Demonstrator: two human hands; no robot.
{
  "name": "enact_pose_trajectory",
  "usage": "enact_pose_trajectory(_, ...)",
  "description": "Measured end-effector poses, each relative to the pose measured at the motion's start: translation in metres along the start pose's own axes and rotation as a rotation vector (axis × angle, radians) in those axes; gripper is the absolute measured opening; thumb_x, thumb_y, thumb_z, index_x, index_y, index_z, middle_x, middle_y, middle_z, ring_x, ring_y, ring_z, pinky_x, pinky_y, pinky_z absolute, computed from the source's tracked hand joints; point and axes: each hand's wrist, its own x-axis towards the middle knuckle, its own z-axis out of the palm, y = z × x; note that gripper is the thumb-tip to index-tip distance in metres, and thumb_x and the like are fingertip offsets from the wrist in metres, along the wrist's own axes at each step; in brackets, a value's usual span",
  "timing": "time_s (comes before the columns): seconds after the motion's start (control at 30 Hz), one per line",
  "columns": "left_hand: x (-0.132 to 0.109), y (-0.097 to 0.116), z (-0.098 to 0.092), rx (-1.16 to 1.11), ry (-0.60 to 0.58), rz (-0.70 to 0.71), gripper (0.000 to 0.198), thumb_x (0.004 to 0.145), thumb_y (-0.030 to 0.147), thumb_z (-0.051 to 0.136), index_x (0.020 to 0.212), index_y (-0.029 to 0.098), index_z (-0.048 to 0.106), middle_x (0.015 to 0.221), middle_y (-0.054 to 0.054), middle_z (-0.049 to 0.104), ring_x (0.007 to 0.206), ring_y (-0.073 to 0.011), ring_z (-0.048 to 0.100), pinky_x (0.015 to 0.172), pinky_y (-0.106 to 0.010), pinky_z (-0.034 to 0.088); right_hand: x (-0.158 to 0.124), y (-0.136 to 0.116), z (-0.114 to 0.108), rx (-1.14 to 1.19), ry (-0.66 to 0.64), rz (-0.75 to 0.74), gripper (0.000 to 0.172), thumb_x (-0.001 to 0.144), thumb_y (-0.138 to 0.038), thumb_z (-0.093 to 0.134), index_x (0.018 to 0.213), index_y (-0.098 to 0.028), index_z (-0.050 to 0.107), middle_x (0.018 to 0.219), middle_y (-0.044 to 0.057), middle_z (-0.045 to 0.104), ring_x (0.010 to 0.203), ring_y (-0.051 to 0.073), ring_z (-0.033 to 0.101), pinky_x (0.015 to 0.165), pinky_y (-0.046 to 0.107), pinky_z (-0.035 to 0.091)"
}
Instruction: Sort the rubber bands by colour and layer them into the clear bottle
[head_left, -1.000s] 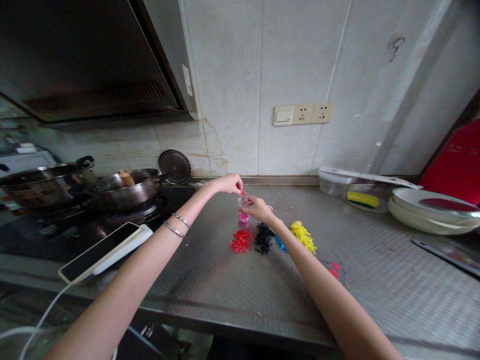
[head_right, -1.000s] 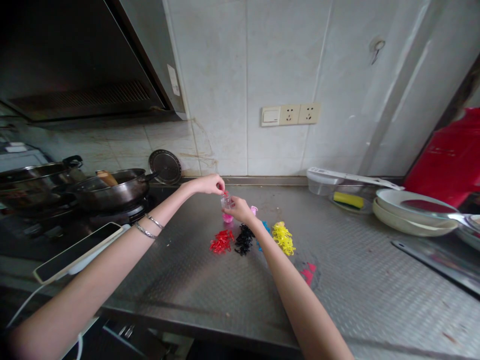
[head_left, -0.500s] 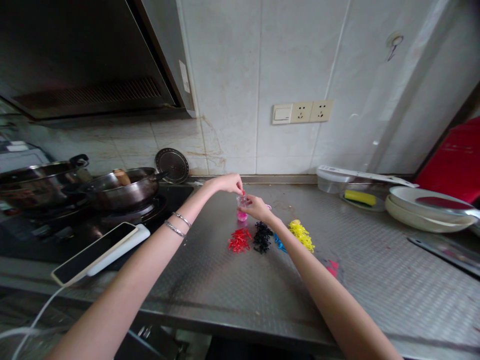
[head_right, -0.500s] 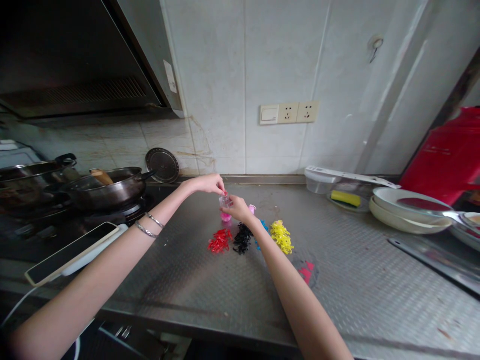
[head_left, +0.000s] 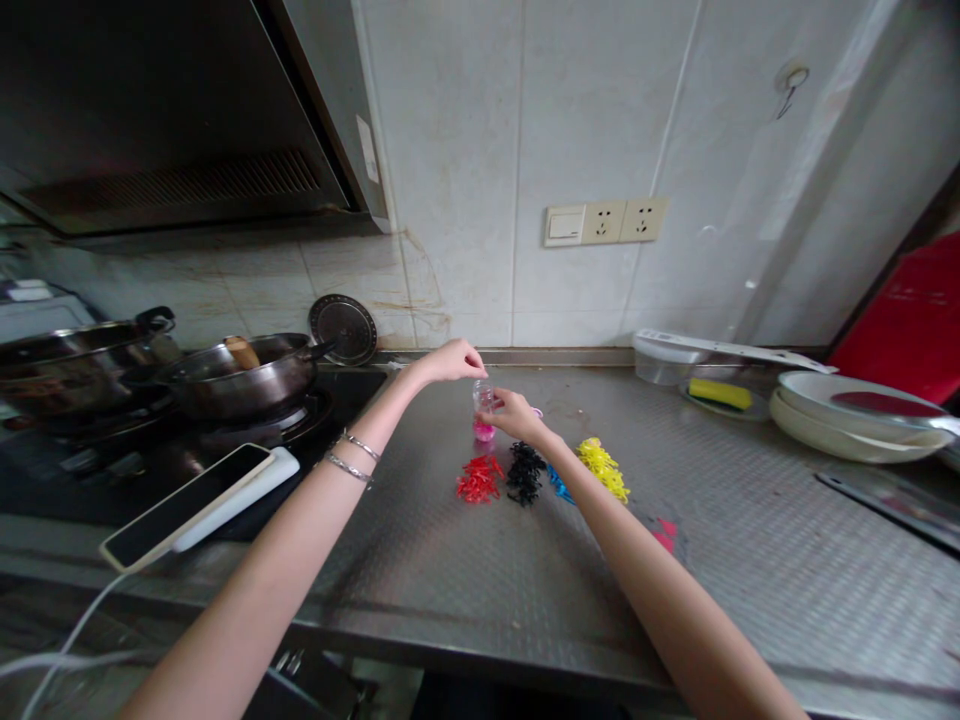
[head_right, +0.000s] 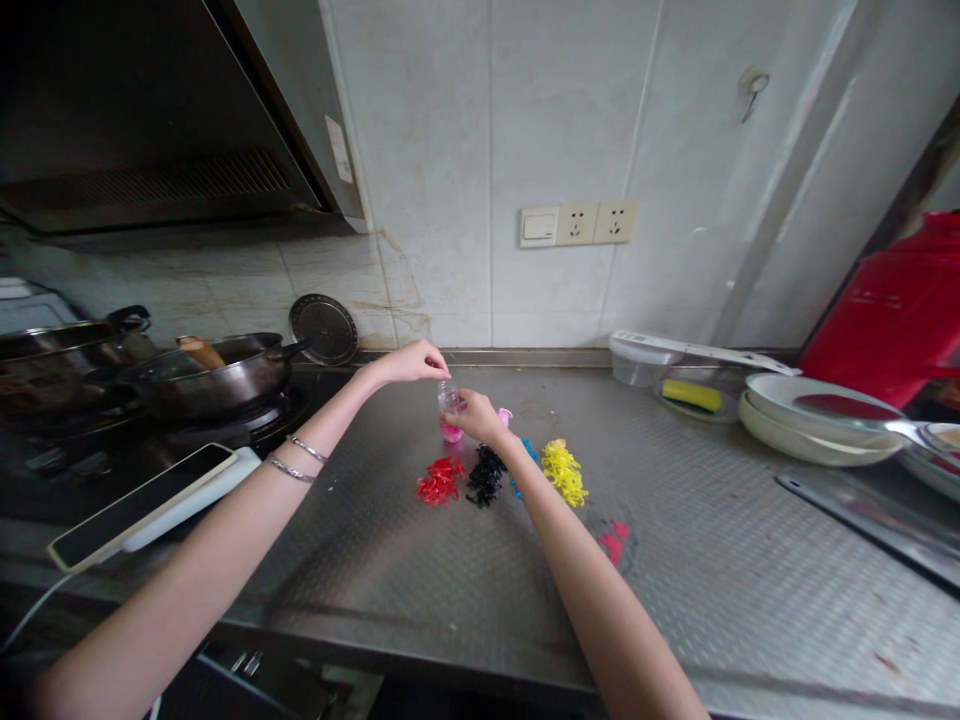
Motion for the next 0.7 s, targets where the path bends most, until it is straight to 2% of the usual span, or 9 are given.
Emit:
enact_pose_trajectory(0.07,-0.007,-0.003,0.007,-0.076,0.136,0.011,0.028,0.069,0.034,0.058,0.081,0.01,0.068,0.074,-0.006,0.065,0.065,-0.0117,0.053,0.061,-0.023,0.038,0.0,0.0,0.0,-0.004,0.003,0.003,0.024,0.064,-0.033,0.062,0.078,-0.015,0.06,0.075,0.004,0.063,0.067,0.015,0.054,0.062,0.024,0.039)
enact_pose_trajectory(0.17,-0.019,-0.011,0.03,-0.218,0.284,-0.028,0.043,0.066,0.037,0.062,0.1,0.011,0.061,0.094,-0.009,0.063,0.077,-0.0134,0.054,0.069,-0.025,0.041,0.0,0.001,0.001,-0.012,0.006,0.002,0.025,0.063,-0.034,0.062,0.079,-0.014,0.06,0.075,0.004,0.063,0.066,0.014,0.054,0.062,0.024,0.038)
enact_pose_trajectory(0.27,-0.027,-0.02,0.06,-0.362,0.279,-0.069,0.055,0.061,0.034,0.068,0.109,0.011,0.055,0.105,-0.011,0.059,0.088,-0.0157,0.054,0.076,-0.027,0.042,0.001,0.006,0.002,0.004,-0.001,-0.017,0.027,0.062,-0.032,0.063,0.081,-0.014,0.06,0.074,0.004,0.063,0.067,0.015,0.055,0.061,0.023,0.038)
enact_pose_trajectory(0.37,-0.029,-0.026,0.082,-0.42,0.276,-0.088,0.048,0.064,0.033,0.067,0.105,0.01,0.058,0.103,-0.01,0.061,0.089,-0.0164,0.054,0.079,-0.028,0.041,0.002,0.011,0.003,0.019,-0.021,-0.031,0.029,0.06,-0.028,0.063,0.085,-0.014,0.062,0.077,0.003,0.063,0.069,0.015,0.055,0.061,0.023,0.039)
enact_pose_trajectory(0.53,-0.029,-0.032,0.091,-0.423,0.341,-0.099,0.039,0.064,0.032,0.067,0.096,0.009,0.063,0.095,-0.009,0.063,0.084,-0.0172,0.056,0.078,-0.029,0.042,0.0,0.011,-0.001,0.02,-0.114,-0.005,0.038,0.06,-0.025,0.064,0.096,-0.015,0.061,0.084,0.004,0.065,0.073,0.015,0.056,0.065,0.023,0.041)
enact_pose_trajectory(0.7,-0.031,-0.032,0.096,-0.506,0.389,-0.095,0.038,0.063,0.03,0.067,0.094,0.009,0.063,0.092,-0.009,0.065,0.082,-0.0176,0.057,0.077,-0.031,0.042,0.001,0.014,-0.024,0.09,-0.336,0.137,0.046,0.062,-0.023,0.062,0.107,-0.014,0.059,0.093,0.005,0.065,0.066,0.011,0.057,0.059,0.02,0.044)
